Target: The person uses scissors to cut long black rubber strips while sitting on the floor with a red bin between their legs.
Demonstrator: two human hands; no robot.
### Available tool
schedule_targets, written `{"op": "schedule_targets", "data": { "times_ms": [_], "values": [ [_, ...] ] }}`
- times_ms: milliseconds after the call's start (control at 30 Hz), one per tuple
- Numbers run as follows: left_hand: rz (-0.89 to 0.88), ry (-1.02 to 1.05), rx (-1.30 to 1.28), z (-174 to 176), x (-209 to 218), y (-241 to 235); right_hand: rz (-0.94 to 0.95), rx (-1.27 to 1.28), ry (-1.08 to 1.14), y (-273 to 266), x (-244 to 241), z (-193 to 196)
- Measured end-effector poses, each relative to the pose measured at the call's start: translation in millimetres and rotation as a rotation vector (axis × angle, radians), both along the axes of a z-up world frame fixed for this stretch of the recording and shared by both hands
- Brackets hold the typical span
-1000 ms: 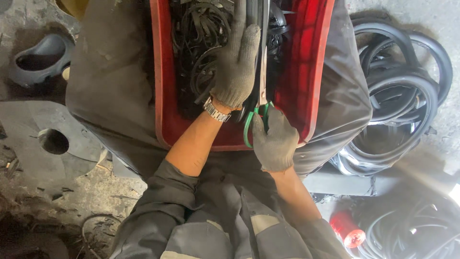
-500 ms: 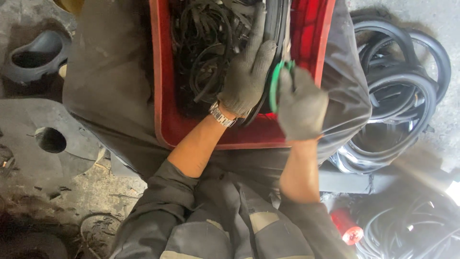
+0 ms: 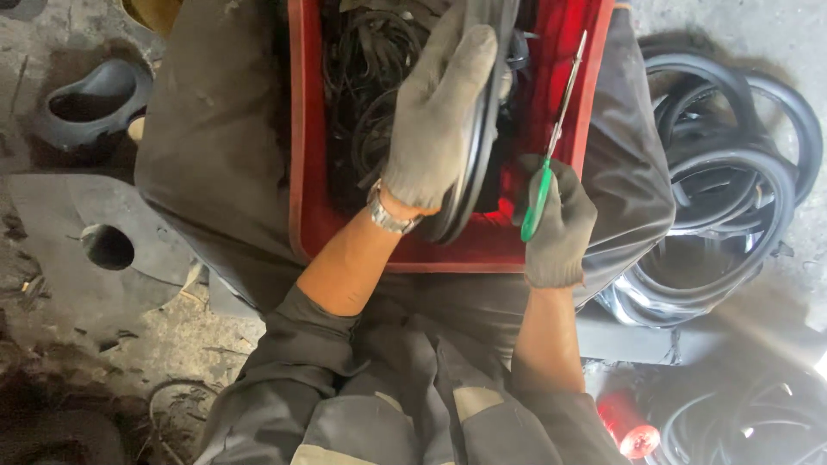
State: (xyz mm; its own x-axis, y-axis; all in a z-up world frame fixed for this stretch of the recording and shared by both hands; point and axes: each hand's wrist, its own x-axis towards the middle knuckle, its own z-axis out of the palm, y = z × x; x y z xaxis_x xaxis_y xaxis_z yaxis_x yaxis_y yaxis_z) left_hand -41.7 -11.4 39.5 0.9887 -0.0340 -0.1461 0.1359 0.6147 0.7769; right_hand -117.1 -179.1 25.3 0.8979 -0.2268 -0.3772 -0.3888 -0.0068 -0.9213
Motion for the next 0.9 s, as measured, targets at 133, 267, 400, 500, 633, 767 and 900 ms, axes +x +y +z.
{"op": "schedule_targets", "data": {
  "times_ms": [133,267,400,500,633,767,900],
  "values": [
    [0.053,-0.112,-0.106,23.6,-10.0,-7.7,0.071,-0.002,-0.094,-2.1,-23.7,-5.3],
    [0.106,-0.226,0.249,8.8,-7.0,-5.7,0.201,-0.031,-0.209,3.6,-46.5,-9.2],
    [0.13,-0.222,0.425,-19.5,9.9,0.6,0.297,-0.364,-0.285,19.5,-51.4,-19.7],
    [0.045,-0.044,0.305,-33.4,14.3,6.6,0.332,-0.645,-0.37,29.2,-51.2,-21.9],
    [0.137,-0.151,0.422,-50.3,24.2,7.7,0.305,-0.717,-0.328,41.1,-46.1,-19.5],
    [0.158,-0.154,0.441,-68.1,22.3,4.0,0.311,-0.809,-0.33,44.8,-42.7,-21.3],
    [0.16,-0.143,0.422,-77.1,23.9,1.4,0.329,-0.893,-0.317,45.2,-44.2,-24.2]
  ]
}}
